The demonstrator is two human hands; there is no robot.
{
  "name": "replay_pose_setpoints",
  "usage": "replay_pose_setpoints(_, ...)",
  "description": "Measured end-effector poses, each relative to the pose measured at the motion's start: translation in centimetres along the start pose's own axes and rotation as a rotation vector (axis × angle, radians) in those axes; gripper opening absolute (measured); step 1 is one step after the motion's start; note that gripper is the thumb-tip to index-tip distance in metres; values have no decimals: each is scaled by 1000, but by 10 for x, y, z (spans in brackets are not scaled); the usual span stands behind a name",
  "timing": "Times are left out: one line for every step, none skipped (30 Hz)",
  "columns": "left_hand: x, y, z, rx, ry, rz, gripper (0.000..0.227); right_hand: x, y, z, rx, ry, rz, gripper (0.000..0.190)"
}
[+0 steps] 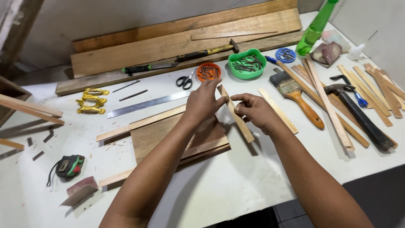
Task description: Assemble a small wooden frame by measuring, fitting, and nailing thin wooden strips together.
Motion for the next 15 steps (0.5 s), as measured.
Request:
replay_pose_setpoints(-8, 4, -6, 8, -4, -14, 63, -6, -2, 9, -16, 4, -2, 39)
replay_pose_setpoints(-17, 7, -10, -51, 17, -80, 54, -11, -3, 17, -34, -40, 7, 40)
replay_pose_setpoints(-26, 11, -14, -114, 42, -145, 46, -15, -4, 25, -49, -84, 21, 40)
replay_pose_setpoints(-32, 15, -18, -109, 43, -157, 46, -15, -8, 32, -61, -80, 23, 40)
replay_pose_setpoints(-38, 17, -21, -102, 44, -166, 41, -14, -12, 37, -70, -95, 20, 41)
replay_pose_setpoints(-43, 19, -24, -94, 46, -175, 36, -14, -16, 42, -78, -110, 18, 41)
replay_pose_setpoints(-42, 23, -28, -93, 48, -181, 36, -8, -20, 45, -83, -108, 21, 41)
replay_pose_setpoints(-41, 25, -32, -119, 28, -206, 34, -3, -25, 47, -89, -102, 11, 42)
replay_pose_setpoints(-39, 27, -36, -145, 9, -227, 32, 2, -30, 49, -91, -95, -1, 42)
replay_pose_setpoints(-42, 25, -32, -144, 11, -230, 32, 2, -31, 51, -94, -93, 1, 42)
replay_pose_setpoints(-45, 23, -27, -190, -52, -225, 33, 5, -32, 52, -83, -79, 21, 43)
replay_pose_setpoints(-47, 21, -22, -237, -116, -220, 34, 7, -32, 53, -72, -65, 40, 43)
replay_pose_setpoints(-51, 22, -18, -240, -114, -220, 34, 4, -31, 56, -71, -66, 44, 43)
replay_pose_setpoints(-55, 22, -14, -223, -144, -184, 33, 1, -29, 57, -63, -30, 56, 45)
replay_pose_setpoints(-57, 23, -8, -209, -172, -147, 33, 0, -27, 58, -54, 4, 71, 47)
Point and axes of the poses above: each hand's wrist, its own y-axis away from the middle knuckle, its own z-axis out of the palm, x = y × z, the point moved 2 cm from there along -y, towards the middle knuckle, and after that the axes turned 12 degrees about -x, right-handed, at the moved point
